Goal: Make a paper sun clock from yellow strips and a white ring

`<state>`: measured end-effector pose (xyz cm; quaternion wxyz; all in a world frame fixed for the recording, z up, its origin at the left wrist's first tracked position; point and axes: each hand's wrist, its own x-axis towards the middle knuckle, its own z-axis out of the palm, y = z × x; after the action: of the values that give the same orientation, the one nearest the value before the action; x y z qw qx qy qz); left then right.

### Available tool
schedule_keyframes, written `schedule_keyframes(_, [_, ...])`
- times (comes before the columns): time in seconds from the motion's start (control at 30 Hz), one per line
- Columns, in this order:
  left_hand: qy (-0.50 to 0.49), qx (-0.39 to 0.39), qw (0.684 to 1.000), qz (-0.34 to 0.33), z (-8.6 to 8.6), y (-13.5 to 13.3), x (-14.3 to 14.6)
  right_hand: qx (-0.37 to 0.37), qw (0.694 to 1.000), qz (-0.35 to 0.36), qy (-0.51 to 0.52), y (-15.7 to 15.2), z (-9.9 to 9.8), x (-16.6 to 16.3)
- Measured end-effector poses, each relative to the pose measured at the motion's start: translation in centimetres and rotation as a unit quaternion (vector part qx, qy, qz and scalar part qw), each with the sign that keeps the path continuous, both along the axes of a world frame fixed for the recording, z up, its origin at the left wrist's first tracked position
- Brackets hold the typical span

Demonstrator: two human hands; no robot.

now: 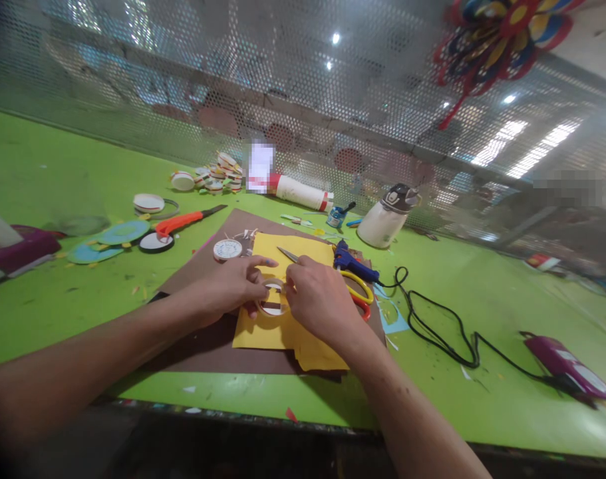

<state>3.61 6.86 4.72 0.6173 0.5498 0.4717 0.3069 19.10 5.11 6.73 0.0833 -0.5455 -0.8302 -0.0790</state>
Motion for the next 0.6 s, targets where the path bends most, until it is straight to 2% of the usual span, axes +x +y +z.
schedule_keyframes(0.6, [-0.026,-0.009,1.0,-0.011,0.07,-0.08,-0.2,0.001,1.0,0.002,-0.009,-0.12,-0.06,-0.03])
